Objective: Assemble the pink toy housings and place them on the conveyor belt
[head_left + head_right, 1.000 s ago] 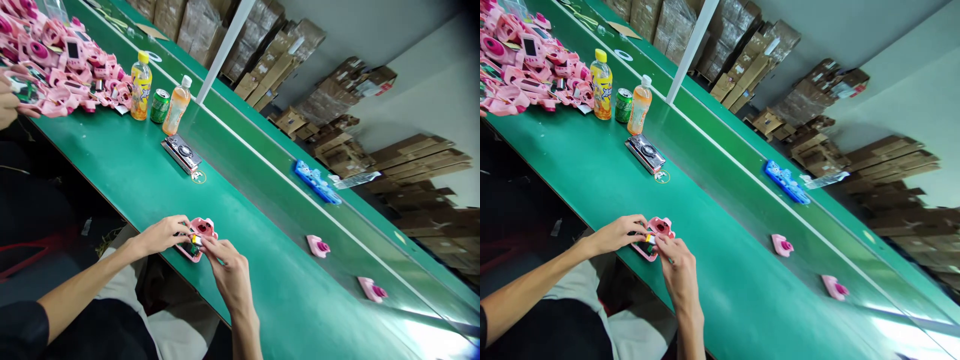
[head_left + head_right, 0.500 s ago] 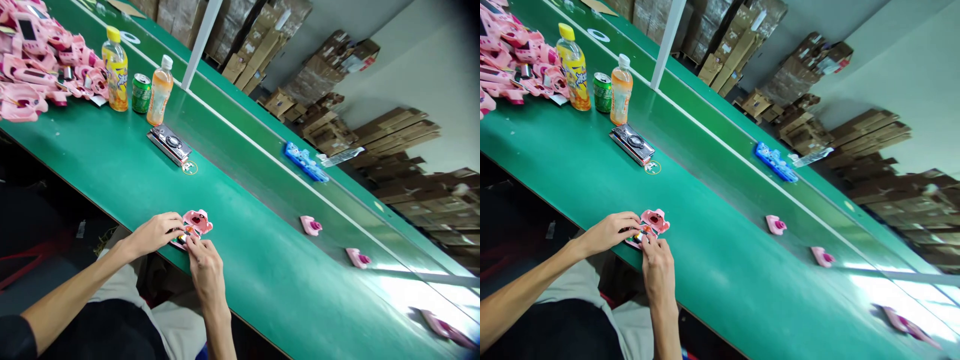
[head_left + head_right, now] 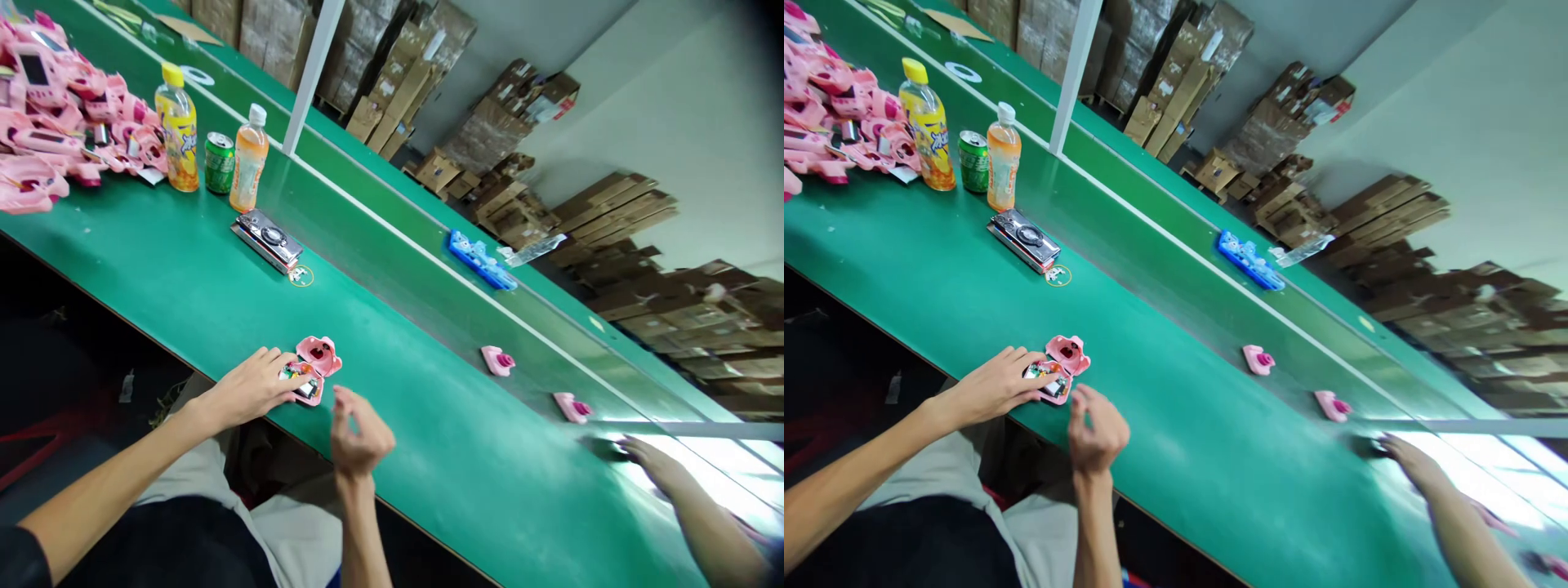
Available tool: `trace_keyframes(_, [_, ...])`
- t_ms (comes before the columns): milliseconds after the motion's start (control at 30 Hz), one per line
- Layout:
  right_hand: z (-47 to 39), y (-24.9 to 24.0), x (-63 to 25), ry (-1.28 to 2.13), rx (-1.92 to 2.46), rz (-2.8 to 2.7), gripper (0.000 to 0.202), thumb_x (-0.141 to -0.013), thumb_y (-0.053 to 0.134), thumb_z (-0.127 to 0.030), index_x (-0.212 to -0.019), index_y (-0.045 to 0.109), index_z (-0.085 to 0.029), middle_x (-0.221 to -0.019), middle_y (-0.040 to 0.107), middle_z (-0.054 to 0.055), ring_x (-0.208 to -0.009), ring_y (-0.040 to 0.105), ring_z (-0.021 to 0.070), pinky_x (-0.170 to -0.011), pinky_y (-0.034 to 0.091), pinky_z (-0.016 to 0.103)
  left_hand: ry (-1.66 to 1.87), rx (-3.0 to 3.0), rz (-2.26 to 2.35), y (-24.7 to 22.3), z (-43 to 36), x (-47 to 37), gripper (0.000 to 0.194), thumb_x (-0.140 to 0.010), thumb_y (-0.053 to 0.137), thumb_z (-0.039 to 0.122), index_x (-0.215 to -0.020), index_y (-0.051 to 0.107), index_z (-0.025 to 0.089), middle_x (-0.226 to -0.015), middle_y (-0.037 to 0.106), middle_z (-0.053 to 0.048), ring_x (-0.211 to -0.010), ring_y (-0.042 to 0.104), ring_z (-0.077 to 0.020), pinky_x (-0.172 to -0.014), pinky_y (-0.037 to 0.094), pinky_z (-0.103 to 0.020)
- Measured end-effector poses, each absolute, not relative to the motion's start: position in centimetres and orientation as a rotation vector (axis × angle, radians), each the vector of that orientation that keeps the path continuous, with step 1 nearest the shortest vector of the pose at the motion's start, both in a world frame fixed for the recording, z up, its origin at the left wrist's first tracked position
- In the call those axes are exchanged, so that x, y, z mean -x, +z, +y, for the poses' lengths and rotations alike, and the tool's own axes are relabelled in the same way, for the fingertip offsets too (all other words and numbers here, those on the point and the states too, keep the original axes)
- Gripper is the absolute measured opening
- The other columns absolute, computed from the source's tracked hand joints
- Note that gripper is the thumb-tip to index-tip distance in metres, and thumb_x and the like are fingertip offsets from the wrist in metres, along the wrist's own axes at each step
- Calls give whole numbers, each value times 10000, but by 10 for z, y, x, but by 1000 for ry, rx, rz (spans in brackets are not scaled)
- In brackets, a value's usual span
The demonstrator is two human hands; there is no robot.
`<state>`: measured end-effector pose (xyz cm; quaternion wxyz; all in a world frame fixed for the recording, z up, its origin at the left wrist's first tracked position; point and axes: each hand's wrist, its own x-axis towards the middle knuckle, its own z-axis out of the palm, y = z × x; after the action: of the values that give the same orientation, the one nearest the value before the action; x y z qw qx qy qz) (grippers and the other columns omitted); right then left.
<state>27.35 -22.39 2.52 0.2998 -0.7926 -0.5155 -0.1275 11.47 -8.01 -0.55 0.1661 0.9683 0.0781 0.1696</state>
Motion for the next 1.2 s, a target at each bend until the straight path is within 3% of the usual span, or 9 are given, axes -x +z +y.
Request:
trace_keyframes(100, [-165, 67, -312, 407, 2674, -1396, 736, -1087, 133, -463, -852, 752, -142, -751, 735, 145, -702, 695, 214, -673, 515, 328, 453, -2834, 219, -3, -79, -115, 410, -1029, 507, 311, -1436, 543, 336, -1300, 588, -123, -1037, 552, -271, -896, 430, -391])
trace_keyframes(200, [-104, 93, -335, 882, 2655, -1501, 663, -957, 481, -684, -625, 708, -157, -520, 641, 91, -502, 603, 181, -536, 460, 292, 438, -2833, 235, -1, -78, -115, 413, -1021, 518, 291, -1428, 555, 355, -1329, 577, -126, -1053, 558, -283, -910, 449, -424])
trace_keyframes(333, [-70, 104, -336, 1153, 2494, -1627, 503, -678, 839, -617, -525, 672, -168, -432, 570, 9, -413, 493, 129, -466, 398, 260, 577, -2552, 339, -5, -75, -112, 498, -986, 593, 312, -1469, 474, 286, -1325, 593, -118, -1201, 545, -294, -1013, 466, -478])
trace_keyframes(433, [-83, 117, -332, 1117, 2322, -1756, 372, -737, 833, -484, -604, 719, -156, -521, 629, -6, -499, 537, 120, -514, 405, 238, 733, -2145, 451, -10, -73, -111, 598, -926, 672, 452, -1436, 436, 249, -1364, 589, -116, -1292, 549, -286, -1104, 450, -469])
trace_keyframes(567, [-120, 146, -325, 835, 2033, -1837, 226, -901, 692, -338, -1053, 767, -190, -967, 761, 2, -847, 650, 137, -718, 469, 217, 905, -1710, 513, -3, -73, -117, 674, -941, 509, 662, -1419, 392, 200, -1414, 551, -175, -1306, 573, -316, -1100, 485, -452])
trace_keyframes(733, [-142, 180, -314, 512, 1592, -1886, 313, -896, 692, -217, -1205, 733, -247, -1125, 748, 3, -987, 659, 159, -849, 494, 249, 961, -1561, 515, 32, -77, -135, 529, -1053, 133, 552, -1508, 311, 348, -1460, 547, -79, -1341, 554, -298, -1069, 533, -448])
trace_keyframes(833, [-137, 200, -314, 489, 1520, -2032, 327, -916, 677, -193, -1235, 725, -247, -1142, 749, 16, -995, 660, 161, -859, 490, 253, 977, -1388, 396, 53, -78, -149, 476, -1042, 264, 597, -1449, 428, 411, -1365, 640, -20, -1315, 582, -286, -1078, 532, -461])
trace_keyframes(967, [-120, 222, -320, 579, 1514, -2227, 328, -925, 649, -120, -1239, 726, -174, -1195, 740, 68, -1003, 660, 157, -834, 474, 226, 1056, -1081, 270, 69, -74, -164, 545, -952, 536, 651, -1308, 549, 239, -1263, 693, -106, -1150, 689, -279, -1011, 565, -454])
trace_keyframes(1200, [-116, 235, -312, 582, 1597, -2109, 297, -907, 684, -111, -1189, 748, -178, -1168, 758, 41, -988, 689, 142, -804, 473, 193, 954, -1115, 184, 88, -56, -167, 544, -913, 638, 611, -1261, 621, 192, -1255, 711, -124, -1120, 711, -255, -988, 571, -380])
